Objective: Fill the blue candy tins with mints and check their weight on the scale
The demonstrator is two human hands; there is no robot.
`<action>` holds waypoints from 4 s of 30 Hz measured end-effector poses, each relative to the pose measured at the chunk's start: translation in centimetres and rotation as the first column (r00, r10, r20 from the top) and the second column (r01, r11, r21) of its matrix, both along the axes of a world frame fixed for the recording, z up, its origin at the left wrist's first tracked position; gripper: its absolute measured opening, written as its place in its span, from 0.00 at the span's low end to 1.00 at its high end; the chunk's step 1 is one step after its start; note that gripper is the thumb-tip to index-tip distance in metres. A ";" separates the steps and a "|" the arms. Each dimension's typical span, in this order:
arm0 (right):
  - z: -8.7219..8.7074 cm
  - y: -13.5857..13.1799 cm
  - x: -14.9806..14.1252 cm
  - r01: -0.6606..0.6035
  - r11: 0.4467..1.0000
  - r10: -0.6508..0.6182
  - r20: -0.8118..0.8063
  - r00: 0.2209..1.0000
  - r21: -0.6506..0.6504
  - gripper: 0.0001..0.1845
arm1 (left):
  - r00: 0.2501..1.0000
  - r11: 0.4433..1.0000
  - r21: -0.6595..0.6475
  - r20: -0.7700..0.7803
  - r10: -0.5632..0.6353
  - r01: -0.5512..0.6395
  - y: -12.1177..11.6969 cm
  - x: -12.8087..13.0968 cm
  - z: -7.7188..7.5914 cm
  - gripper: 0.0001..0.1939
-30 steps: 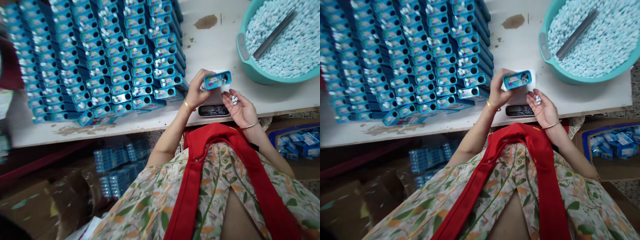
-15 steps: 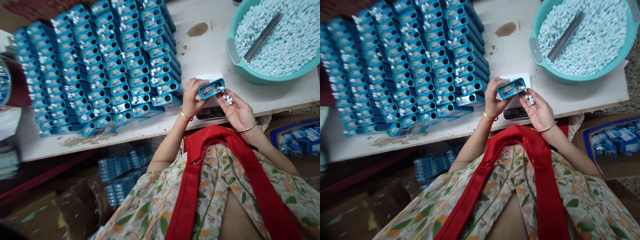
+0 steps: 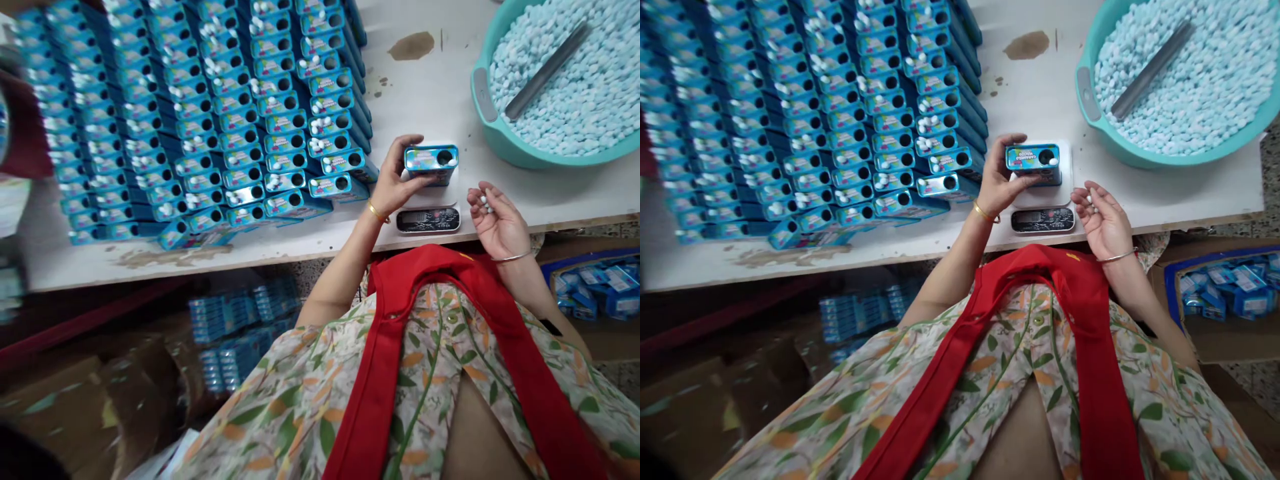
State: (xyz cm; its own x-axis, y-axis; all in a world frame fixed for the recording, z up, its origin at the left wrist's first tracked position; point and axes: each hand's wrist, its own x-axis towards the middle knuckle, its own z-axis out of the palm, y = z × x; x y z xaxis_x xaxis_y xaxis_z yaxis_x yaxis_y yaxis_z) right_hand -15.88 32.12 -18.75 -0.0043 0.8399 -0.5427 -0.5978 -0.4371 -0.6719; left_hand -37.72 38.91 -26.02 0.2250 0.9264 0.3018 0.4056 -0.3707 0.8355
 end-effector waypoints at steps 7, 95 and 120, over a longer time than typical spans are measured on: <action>-2.5 0.0 2.0 0.010 0.996 -0.007 0.037 0.999 -0.090 0.04 | 0.972 0.983 0.165 0.232 0.038 -0.077 -0.8 -2.9 6.2 0.24; -6.0 -0.2 4.0 0.059 0.992 -0.048 0.096 0.994 -0.115 0.11 | 0.601 0.948 -0.038 -0.766 -0.230 0.316 2.0 0.4 12.3 0.12; -3.0 -0.6 2.8 -0.151 0.986 0.158 0.111 0.981 -0.070 0.12 | 0.977 0.974 -0.156 -0.167 0.136 -0.162 -4.0 -5.6 6.0 0.20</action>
State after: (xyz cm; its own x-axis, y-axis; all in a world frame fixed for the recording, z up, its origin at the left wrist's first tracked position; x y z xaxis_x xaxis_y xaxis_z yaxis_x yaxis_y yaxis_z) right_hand -13.04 31.53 -21.73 -0.0653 0.7992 -0.5975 -0.4398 -0.5606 -0.7017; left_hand -43.28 34.92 -20.01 0.1119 0.9874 0.1118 0.5745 -0.1561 0.8035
